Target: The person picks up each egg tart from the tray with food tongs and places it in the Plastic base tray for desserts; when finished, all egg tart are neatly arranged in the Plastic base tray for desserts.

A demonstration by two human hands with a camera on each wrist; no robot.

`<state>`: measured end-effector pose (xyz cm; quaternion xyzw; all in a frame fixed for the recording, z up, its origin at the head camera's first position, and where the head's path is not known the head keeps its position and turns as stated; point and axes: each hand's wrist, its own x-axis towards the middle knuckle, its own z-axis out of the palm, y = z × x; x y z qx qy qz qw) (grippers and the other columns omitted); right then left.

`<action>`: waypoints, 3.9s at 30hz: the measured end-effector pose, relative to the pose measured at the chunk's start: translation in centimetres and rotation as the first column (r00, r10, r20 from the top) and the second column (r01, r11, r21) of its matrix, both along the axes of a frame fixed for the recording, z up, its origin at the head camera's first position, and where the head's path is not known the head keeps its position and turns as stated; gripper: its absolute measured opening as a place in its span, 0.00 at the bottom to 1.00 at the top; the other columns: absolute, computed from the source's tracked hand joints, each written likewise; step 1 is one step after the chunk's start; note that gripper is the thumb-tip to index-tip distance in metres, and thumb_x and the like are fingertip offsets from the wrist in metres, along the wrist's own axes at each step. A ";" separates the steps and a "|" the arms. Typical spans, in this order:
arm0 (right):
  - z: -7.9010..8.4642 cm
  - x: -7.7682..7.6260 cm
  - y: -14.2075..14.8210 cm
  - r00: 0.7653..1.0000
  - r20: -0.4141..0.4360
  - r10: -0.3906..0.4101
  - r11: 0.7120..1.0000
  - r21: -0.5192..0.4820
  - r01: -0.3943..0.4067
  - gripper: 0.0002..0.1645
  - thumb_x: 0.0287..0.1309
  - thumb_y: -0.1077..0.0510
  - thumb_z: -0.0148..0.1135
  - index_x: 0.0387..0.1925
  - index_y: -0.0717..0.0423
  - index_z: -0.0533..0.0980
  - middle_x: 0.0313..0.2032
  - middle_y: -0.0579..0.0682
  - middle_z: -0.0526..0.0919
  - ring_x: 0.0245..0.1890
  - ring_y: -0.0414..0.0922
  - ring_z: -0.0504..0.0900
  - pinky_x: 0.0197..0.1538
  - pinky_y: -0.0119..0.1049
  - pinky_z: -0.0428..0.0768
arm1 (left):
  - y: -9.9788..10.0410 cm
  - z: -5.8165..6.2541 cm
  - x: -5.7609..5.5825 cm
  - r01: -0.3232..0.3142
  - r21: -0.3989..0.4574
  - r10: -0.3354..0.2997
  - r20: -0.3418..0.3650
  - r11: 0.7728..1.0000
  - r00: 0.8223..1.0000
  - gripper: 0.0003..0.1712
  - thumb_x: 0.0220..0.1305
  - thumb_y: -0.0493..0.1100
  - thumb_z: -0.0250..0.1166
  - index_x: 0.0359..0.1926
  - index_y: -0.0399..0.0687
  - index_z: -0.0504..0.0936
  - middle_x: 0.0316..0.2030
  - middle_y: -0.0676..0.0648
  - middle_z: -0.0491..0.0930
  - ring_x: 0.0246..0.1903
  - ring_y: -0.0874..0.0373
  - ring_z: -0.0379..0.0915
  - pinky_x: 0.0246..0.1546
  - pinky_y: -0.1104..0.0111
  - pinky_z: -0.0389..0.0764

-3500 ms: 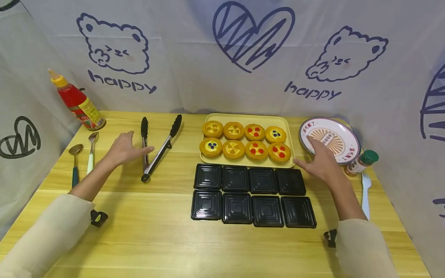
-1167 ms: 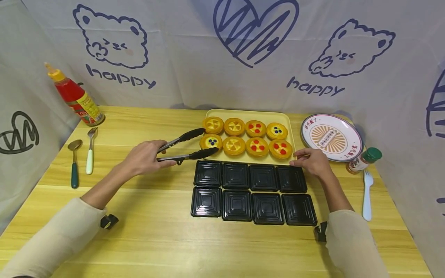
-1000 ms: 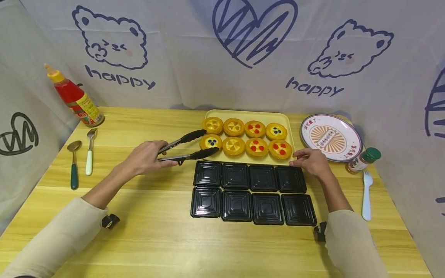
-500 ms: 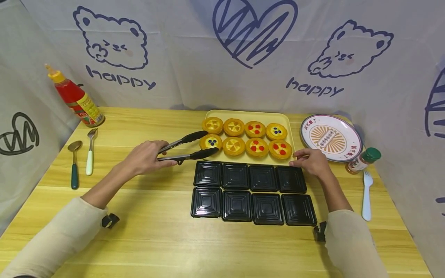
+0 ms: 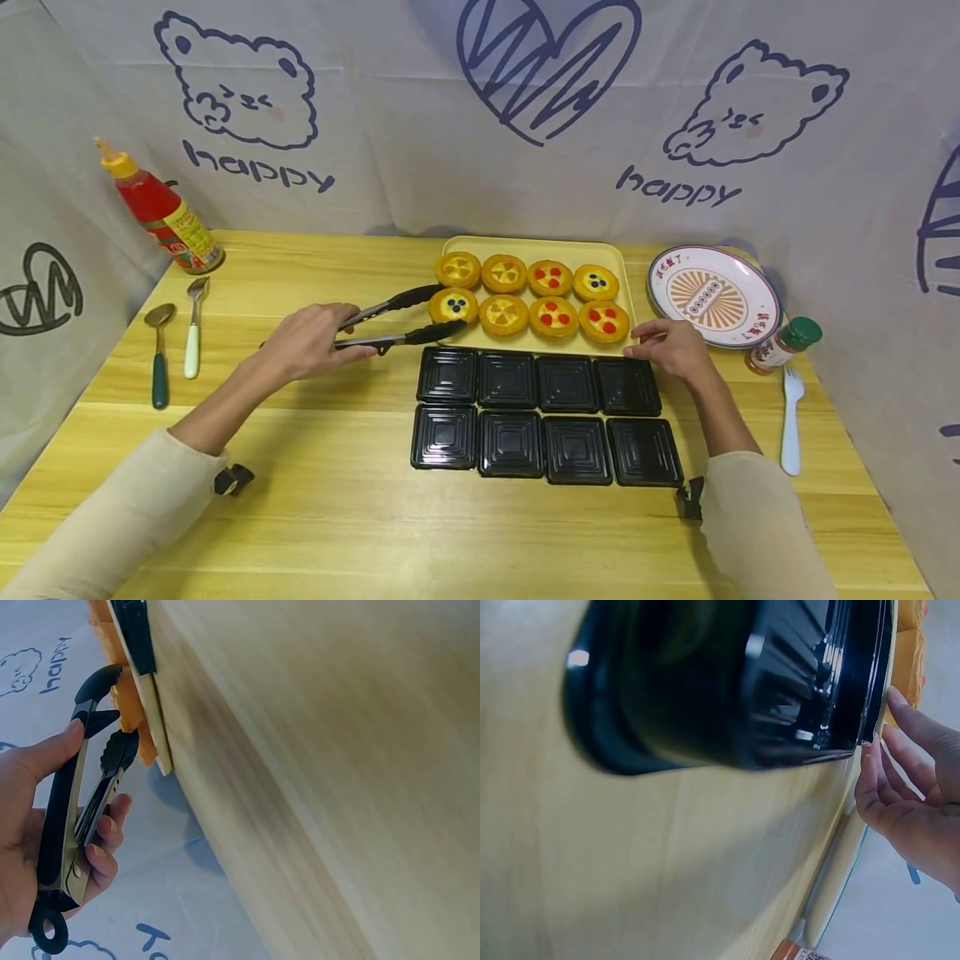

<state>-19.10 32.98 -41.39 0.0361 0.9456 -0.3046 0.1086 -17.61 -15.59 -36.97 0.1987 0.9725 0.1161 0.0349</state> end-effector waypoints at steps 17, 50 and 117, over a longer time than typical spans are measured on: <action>0.0 0.0 0.1 1.000 0.002 0.001 1.000 -0.001 -0.001 0.30 0.51 0.49 0.70 0.49 0.67 0.77 0.41 0.63 0.82 0.33 0.41 0.80 0.31 0.28 0.74 | -2.1 0.8 4.5 0.097 0.041 -0.097 -0.014 0.994 0.995 0.39 0.54 0.60 0.68 0.56 0.34 0.75 0.41 0.38 0.83 0.29 0.54 0.77 0.32 0.59 0.79; 0.0 -0.1 0.4 1.000 -0.010 0.007 0.999 -0.042 -0.008 0.28 0.50 0.51 0.71 0.47 0.67 0.77 0.35 0.56 0.85 0.28 0.32 0.78 0.30 0.28 0.75 | 3.8 1.9 -0.8 0.115 0.038 -0.118 0.081 0.993 0.990 0.45 0.50 0.66 0.68 0.56 0.35 0.75 0.42 0.40 0.83 0.41 0.47 0.80 0.42 0.56 0.80; 0.1 -0.1 0.3 1.000 -0.022 0.015 0.999 -0.051 -0.016 0.29 0.49 0.51 0.72 0.47 0.68 0.78 0.34 0.58 0.85 0.26 0.33 0.77 0.28 0.28 0.73 | 11.4 2.5 -2.5 0.212 -0.113 -0.205 0.072 0.971 0.976 0.32 0.55 0.67 0.64 0.44 0.44 0.78 0.28 0.50 0.76 0.27 0.57 0.71 0.28 0.67 0.74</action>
